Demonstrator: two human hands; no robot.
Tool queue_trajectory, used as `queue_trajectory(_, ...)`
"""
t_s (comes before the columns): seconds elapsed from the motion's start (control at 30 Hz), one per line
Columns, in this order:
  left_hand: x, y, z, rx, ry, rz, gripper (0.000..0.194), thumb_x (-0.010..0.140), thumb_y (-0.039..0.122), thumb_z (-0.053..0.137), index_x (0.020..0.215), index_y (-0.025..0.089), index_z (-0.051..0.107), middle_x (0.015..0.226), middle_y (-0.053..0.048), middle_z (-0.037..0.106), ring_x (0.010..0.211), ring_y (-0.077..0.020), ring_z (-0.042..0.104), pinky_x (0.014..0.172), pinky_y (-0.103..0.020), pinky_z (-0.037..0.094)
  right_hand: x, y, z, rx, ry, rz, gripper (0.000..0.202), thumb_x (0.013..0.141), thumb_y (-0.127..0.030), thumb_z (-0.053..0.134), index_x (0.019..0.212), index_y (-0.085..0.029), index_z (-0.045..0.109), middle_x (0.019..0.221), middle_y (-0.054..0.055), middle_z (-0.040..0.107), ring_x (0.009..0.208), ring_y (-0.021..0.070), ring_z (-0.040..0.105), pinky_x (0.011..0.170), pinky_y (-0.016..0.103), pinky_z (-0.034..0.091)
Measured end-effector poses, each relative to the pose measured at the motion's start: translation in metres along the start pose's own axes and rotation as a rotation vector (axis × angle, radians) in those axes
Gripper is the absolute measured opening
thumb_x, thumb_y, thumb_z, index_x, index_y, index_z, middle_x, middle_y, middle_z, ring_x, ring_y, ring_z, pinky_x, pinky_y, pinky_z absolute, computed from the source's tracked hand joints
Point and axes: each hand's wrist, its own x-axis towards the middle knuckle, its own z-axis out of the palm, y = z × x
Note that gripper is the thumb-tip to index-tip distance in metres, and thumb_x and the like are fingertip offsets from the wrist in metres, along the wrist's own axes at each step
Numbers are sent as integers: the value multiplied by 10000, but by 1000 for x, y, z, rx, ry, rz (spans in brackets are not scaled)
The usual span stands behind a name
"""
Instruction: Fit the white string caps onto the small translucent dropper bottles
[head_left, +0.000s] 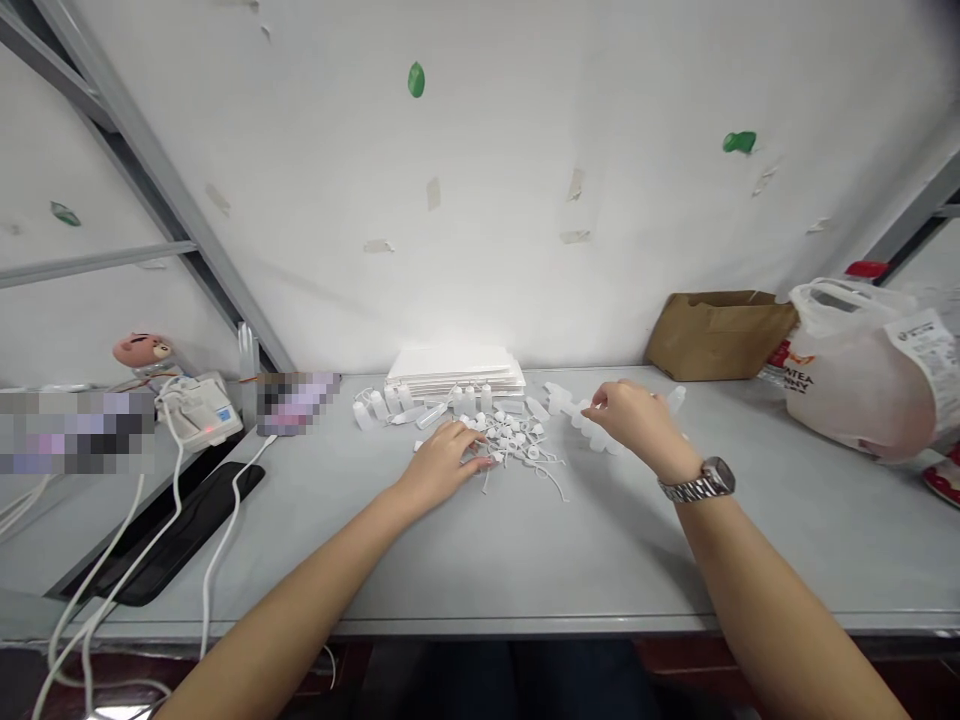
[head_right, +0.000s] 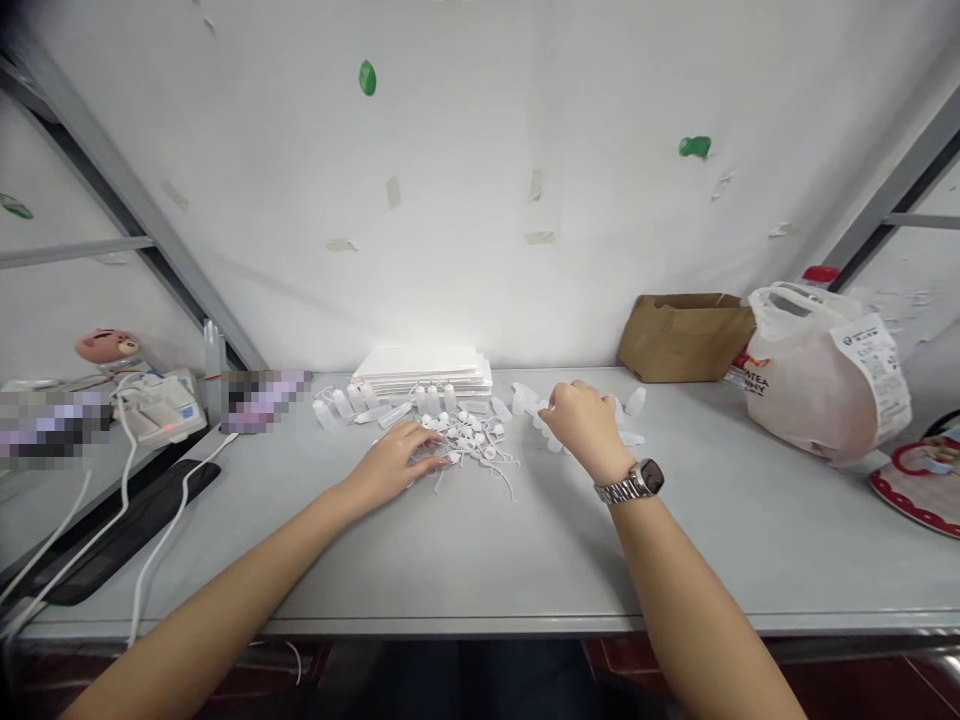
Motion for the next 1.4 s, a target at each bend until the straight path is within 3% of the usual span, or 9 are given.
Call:
queue_trajectory(0.3, 2, 9, 17, 53, 38, -42, 175, 811, 307, 476, 877, 215, 610, 901, -63, 590, 939, -230, 500, 771, -348, 416, 1, -6, 13, -111, 116, -28, 251, 791, -337, 544, 922, -127, 590, 897, 143, 571, 871, 280, 511, 693, 358, 308)
queue_trajectory(0.63, 2, 4, 6, -76, 88, -137, 215, 767, 182, 486, 916, 221, 637, 809, -38, 618, 864, -206, 541, 741, -321, 430, 12, -1, 35, -180, 71, -78, 219, 779, -303, 572, 881, -128, 655, 895, 149, 569, 879, 285, 489, 697, 362, 301)
queue_trajectory(0.8, 4, 5, -2, -410, 169, -304, 153, 741, 254, 533, 801, 210, 667, 859, -38, 649, 781, -179, 595, 720, -304, 460, 12, -2, 31, -123, 113, -96, 218, 794, -308, 552, 822, -118, 656, 879, 155, 564, 883, 294, 489, 714, 387, 319)
queue_trajectory(0.93, 8, 4, -6, -817, 160, -451, 154, 676, 280, 623, 767, 160, 657, 757, -43, 677, 706, -175, 622, 722, -325, 486, 5, -14, 13, 229, 277, -175, 258, 821, -361, 509, 888, -136, 619, 895, 112, 543, 817, 223, 516, 736, 358, 367)
queue_trajectory(0.97, 8, 3, -6, -928, 165, -471, 168, 667, 281, 641, 771, 150, 656, 759, -47, 680, 705, -171, 628, 745, -331, 490, 1, -18, 9, 365, 248, -220, 269, 816, -388, 510, 900, -152, 609, 907, 98, 541, 764, 193, 523, 699, 327, 389)
queue_trajectory(1.03, 9, 1, -7, -1123, 179, -504, 178, 657, 272, 666, 774, 139, 655, 796, -59, 686, 731, -163, 638, 803, -335, 488, -8, -30, 3, 552, 56, -345, 269, 798, -429, 521, 882, -187, 604, 881, 64, 554, 684, 155, 521, 636, 287, 413)
queue_trajectory(1.13, 8, -2, -8, -1296, 178, -532, 135, 683, 239, 660, 761, 129, 648, 860, -82, 690, 795, -162, 649, 864, -322, 476, -24, -49, 8, 581, -229, -531, 206, 770, -397, 567, 797, -197, 611, 771, 30, 561, 655, 147, 516, 613, 271, 419)
queue_trajectory(1.27, 7, -3, -11, -1333, 152, -538, 147, 716, 243, 633, 804, 126, 641, 940, -103, 685, 858, -189, 652, 864, -327, 480, -38, -66, 29, 532, -302, -642, 92, 775, -266, 569, 799, -187, 610, 740, 24, 539, 649, 147, 501, 615, 276, 418)
queue_trajectory(1.4, 5, -1, -13, -1270, 98, -513, 240, 704, 323, 643, 863, 143, 645, 976, -104, 682, 912, -217, 640, 863, -347, 470, -43, -71, 34, 669, -256, -625, 128, 796, -300, 542, 855, -192, 578, 898, 55, 531, 713, 147, 517, 671, 294, 438)
